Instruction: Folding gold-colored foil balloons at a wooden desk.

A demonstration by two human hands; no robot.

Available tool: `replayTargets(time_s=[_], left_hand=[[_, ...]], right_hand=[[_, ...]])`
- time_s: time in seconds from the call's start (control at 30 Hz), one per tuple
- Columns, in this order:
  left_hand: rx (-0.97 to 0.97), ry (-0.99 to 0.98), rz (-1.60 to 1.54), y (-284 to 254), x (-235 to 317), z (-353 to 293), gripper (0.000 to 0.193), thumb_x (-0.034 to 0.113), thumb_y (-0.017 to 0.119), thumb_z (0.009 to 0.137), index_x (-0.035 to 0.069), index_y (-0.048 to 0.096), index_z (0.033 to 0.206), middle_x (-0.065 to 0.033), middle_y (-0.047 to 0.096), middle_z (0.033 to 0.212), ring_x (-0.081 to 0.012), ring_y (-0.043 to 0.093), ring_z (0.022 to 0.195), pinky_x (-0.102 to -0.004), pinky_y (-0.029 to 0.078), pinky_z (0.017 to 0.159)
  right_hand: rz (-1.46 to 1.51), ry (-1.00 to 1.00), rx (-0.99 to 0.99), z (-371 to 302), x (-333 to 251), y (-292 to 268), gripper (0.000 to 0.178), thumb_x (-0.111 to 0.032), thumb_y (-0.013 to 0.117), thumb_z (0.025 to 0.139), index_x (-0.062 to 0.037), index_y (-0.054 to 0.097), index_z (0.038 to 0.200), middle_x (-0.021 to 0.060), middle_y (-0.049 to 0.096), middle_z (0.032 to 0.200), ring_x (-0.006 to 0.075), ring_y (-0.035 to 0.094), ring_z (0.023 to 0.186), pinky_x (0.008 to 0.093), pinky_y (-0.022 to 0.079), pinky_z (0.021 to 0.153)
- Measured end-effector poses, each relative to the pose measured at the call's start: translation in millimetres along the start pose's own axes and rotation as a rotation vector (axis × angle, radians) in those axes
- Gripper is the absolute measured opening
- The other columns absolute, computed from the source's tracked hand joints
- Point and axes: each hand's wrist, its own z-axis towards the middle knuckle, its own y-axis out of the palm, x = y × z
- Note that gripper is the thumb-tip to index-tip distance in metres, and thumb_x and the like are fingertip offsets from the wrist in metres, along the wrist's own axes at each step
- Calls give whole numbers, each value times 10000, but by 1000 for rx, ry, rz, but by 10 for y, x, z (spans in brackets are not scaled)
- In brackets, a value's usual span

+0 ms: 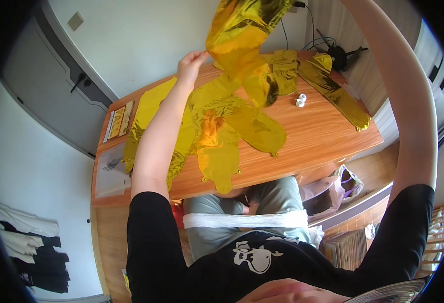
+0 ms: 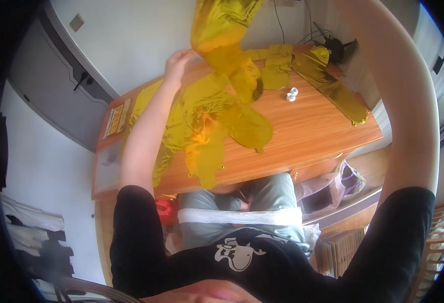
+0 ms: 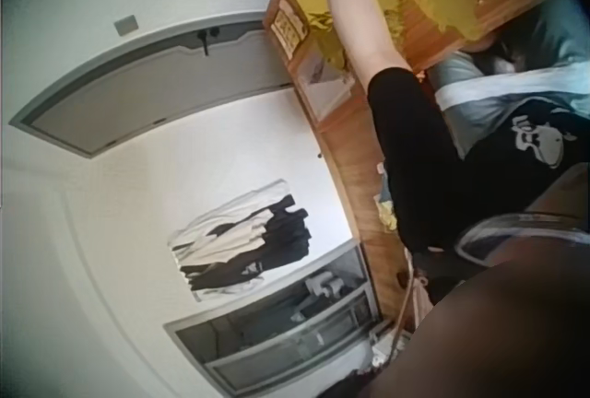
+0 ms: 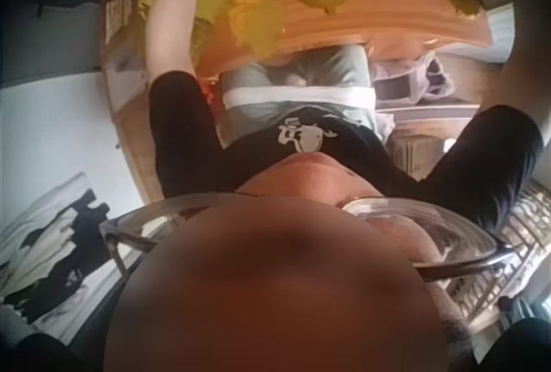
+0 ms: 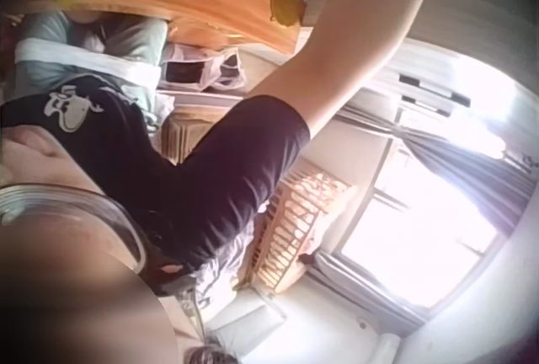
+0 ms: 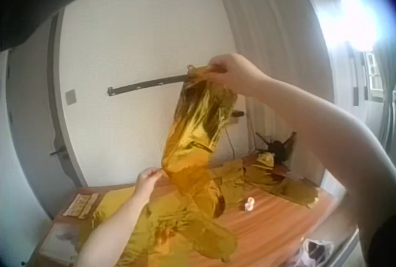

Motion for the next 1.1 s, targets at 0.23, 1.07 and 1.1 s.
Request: replayTargets(time_s=[0.23, 1.07, 1.1], left_hand=[[177, 143, 5, -139, 94, 255, 245, 236, 758, 958, 27, 737, 1084, 1, 733, 980, -83, 645, 895, -238, 488, 786], [-347, 26, 1183, -880, -163, -1015, 444, 360, 621, 1021, 93, 610, 1375, -159, 612, 1415, -302, 599, 1305, -432, 498, 1085], [-420, -63, 1171, -874, -102, -1142, 525, 414, 607, 1023, 104, 548, 1443, -164, 524, 1503, -313, 521, 1382, -458, 444, 1144]], right_hand=[[112, -320, 20, -934, -468, -27, 203, -215, 665, 1015, -67, 735, 1136, 119, 755, 1015, 235, 715, 899, 368, 594, 827], [671, -471, -623, -2952, -939, 1851, 385, -329, 735, 911, -52, 694, 1175, 135, 718, 1117, 346, 671, 1077, 460, 531, 935], [615, -453, -683, -2855, -880, 1828, 415, -336, 745, 907, -47, 694, 1201, 160, 710, 1176, 365, 661, 1120, 463, 524, 966]])
